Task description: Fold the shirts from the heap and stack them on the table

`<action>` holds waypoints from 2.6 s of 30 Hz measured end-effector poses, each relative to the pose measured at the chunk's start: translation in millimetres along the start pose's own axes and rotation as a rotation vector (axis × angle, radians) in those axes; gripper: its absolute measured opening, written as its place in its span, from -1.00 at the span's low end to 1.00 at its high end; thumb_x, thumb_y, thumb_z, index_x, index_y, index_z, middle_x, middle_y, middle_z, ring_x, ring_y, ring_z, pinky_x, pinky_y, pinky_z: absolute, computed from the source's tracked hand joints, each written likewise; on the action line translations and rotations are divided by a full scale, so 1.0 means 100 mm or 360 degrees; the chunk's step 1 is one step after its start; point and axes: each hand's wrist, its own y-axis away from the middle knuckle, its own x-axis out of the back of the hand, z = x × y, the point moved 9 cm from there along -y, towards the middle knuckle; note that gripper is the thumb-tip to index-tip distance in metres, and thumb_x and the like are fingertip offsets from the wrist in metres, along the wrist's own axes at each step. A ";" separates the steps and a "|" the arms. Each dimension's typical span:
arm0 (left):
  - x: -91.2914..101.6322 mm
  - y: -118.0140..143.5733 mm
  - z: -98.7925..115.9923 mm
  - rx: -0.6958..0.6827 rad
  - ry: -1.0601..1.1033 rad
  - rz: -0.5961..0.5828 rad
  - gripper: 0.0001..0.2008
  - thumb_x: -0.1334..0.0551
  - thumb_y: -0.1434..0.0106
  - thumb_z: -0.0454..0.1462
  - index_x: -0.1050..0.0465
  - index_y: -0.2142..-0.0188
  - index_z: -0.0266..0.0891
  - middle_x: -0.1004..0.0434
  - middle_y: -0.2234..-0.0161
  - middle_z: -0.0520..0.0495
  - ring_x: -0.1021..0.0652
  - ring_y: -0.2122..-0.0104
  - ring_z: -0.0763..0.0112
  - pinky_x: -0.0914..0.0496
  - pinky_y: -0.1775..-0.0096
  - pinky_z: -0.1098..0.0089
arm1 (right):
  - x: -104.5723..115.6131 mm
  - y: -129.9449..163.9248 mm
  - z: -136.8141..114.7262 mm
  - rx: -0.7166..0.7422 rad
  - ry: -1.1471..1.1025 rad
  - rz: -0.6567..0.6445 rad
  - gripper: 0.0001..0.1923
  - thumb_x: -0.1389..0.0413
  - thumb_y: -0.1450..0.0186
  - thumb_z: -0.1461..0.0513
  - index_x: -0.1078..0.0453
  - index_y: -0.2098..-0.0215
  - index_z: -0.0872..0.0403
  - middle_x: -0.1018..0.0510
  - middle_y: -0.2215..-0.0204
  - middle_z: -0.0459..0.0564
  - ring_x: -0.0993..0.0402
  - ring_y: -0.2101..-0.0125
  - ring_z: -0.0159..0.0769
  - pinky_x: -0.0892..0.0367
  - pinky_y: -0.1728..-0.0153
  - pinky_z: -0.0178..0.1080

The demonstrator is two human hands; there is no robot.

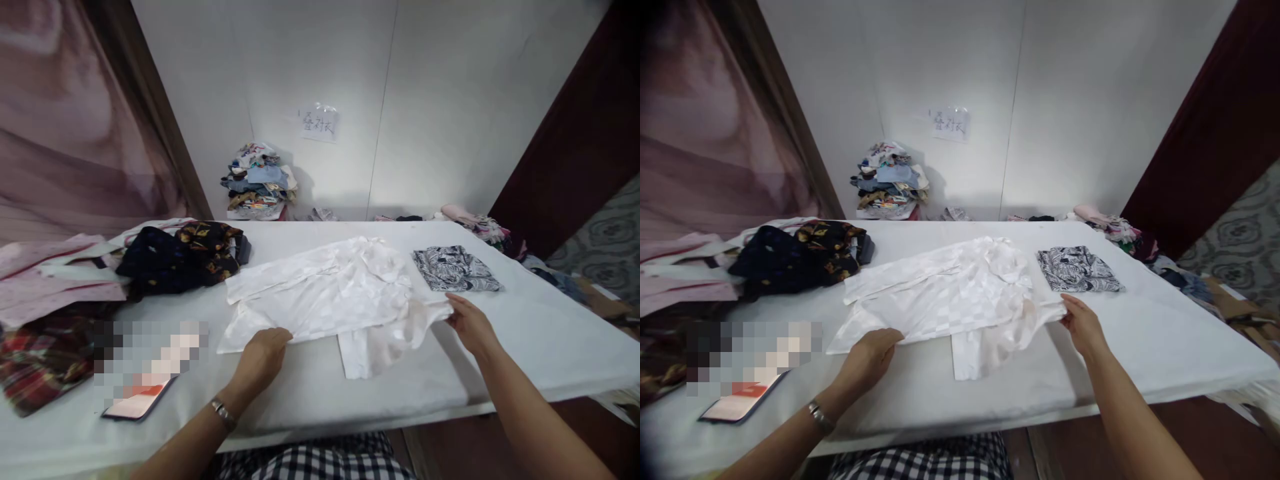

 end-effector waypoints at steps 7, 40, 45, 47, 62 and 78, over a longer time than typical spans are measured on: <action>-0.05 0.10 0.17 -0.0002 0.0106 -0.0254 -0.64 -0.04 -0.20 -0.48 -0.54 0.17 -0.20 -0.62 0.23 -0.10 -0.56 0.19 0.23 -0.43 0.12 0.24 | 0.24 -0.43 -0.08 0.0195 0.0242 0.0256 -0.71 -0.24 0.13 0.21 -0.49 0.38 0.03 -0.48 0.59 -0.13 -0.34 0.60 -0.37 -0.27 0.61 -0.32; 0.76 -1.55 -2.54 0.1230 0.0165 0.0394 -0.56 -0.02 -0.35 -0.18 -0.32 -0.14 -0.34 -0.56 0.02 -0.28 -0.55 0.04 0.15 -0.40 0.04 0.28 | -4.21 -0.93 0.30 0.0756 0.1572 -0.0978 -0.29 0.00 -0.37 0.11 0.11 -0.42 -0.01 -0.38 -0.21 0.14 -0.49 0.01 -0.22 -0.46 0.21 -0.26; 0.28 -1.39 -2.13 0.0693 0.0263 0.0170 -0.61 -0.11 -0.31 -0.14 -0.41 -0.05 -0.28 -0.49 -0.09 -0.22 -0.51 -0.04 0.19 -0.35 -0.10 0.27 | -3.49 -1.13 0.14 0.0868 0.1873 -0.0782 -0.63 -0.08 -0.27 0.20 -0.52 -0.01 0.08 -0.60 0.02 0.07 -0.49 0.01 -0.14 -0.33 -0.06 -0.13; 0.12 -1.26 -1.81 0.0488 0.0178 0.0070 -0.59 -0.13 -0.30 -0.09 -0.42 -0.03 -0.27 -0.49 -0.10 -0.23 -0.49 -0.06 0.15 -0.34 -0.10 0.22 | -3.09 -1.17 0.06 0.0880 0.1976 -0.0673 -0.68 -0.06 -0.26 0.22 -0.58 0.11 0.07 -0.63 0.09 0.06 -0.48 -0.01 -0.10 -0.29 -0.10 -0.11; 0.67 -1.58 -2.13 0.0937 -0.0301 -0.0013 -0.54 0.10 -0.40 -0.24 -0.31 -0.09 -0.56 -0.39 -0.09 -0.56 -0.51 -0.02 -0.11 -0.41 0.09 0.15 | -1.38 -1.00 -0.06 0.0725 0.2243 -0.0249 -0.72 -0.10 -0.19 0.22 -0.57 0.17 0.05 -0.61 0.06 0.08 -0.55 0.11 -0.12 -0.36 0.00 -0.13; -0.17 0.33 -0.26 -0.0074 0.0157 -0.0107 -0.71 -0.23 -0.10 -0.04 -0.54 0.15 0.24 -0.64 0.09 0.08 -0.62 0.11 0.06 -0.58 0.10 0.07 | -0.06 0.08 0.07 0.0388 0.1979 -0.0342 -0.36 -0.24 -0.11 -0.07 -0.43 -0.11 -0.02 -0.58 0.03 0.06 -0.47 0.01 0.00 -0.31 0.00 -0.09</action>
